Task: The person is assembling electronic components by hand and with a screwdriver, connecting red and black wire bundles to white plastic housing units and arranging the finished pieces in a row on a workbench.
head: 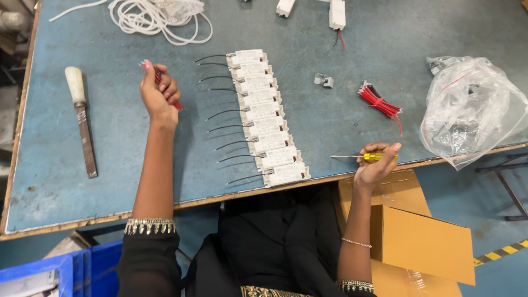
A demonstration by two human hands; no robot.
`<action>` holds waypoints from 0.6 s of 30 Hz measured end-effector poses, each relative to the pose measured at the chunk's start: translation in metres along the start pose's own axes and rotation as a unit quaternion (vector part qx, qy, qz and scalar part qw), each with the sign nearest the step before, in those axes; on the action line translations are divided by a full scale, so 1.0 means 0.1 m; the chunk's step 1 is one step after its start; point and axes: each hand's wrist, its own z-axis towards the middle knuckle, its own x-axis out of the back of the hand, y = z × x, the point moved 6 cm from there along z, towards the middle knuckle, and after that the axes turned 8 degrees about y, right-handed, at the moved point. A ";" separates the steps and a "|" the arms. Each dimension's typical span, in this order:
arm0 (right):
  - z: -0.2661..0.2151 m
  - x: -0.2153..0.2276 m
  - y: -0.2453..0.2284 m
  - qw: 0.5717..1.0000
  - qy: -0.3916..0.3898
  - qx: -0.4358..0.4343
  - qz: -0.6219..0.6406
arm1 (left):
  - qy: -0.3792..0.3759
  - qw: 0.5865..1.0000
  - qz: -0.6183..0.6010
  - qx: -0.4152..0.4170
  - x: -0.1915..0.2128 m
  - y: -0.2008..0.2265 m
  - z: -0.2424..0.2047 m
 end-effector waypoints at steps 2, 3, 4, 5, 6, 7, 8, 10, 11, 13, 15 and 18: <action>0.02 -0.01 0.00 1.000 0.000 0.000 0.000 | -0.002 1.000 0.015 0.002 -0.07 0.01 -0.04; 0.02 -0.01 0.00 1.000 0.000 -0.001 0.001 | -0.002 1.000 0.024 0.004 -0.08 0.01 -0.06; 0.02 -0.01 0.01 1.000 0.000 -0.001 0.001 | -0.003 1.000 0.029 0.004 -0.10 0.01 -0.06; 0.01 0.01 0.01 1.000 0.001 -0.004 0.003 | -0.001 0.999 0.035 0.005 -0.09 0.01 -0.08; 0.01 0.01 0.02 1.000 0.003 -0.008 0.005 | 0.001 0.999 0.041 0.006 -0.09 0.01 -0.10; 0.01 0.01 0.03 1.000 0.005 -0.011 0.007 | -0.002 0.999 0.041 0.006 -0.09 0.01 -0.11; 0.00 0.01 0.03 1.000 0.002 -0.011 0.001 | -0.005 0.999 0.041 0.006 -0.09 0.02 -0.11; 0.02 0.00 0.02 1.000 -0.003 -0.007 -0.010 | -0.012 0.999 0.045 0.001 -0.10 0.05 -0.11; 0.03 -0.01 0.01 1.000 -0.007 -0.013 -0.009 | -0.015 0.999 0.049 -0.003 -0.10 0.06 -0.11; 0.04 -0.03 0.02 1.000 -0.017 -0.023 -0.008 | -0.016 0.998 0.059 -0.009 -0.09 0.07 -0.11; 0.03 -0.04 0.01 0.999 -0.023 -0.021 -0.008 | -0.010 0.997 0.070 -0.015 -0.06 0.07 -0.10; 0.03 -0.04 -0.01 0.999 -0.026 -0.019 -0.013 | -0.017 0.996 0.083 -0.029 -0.03 0.04 -0.10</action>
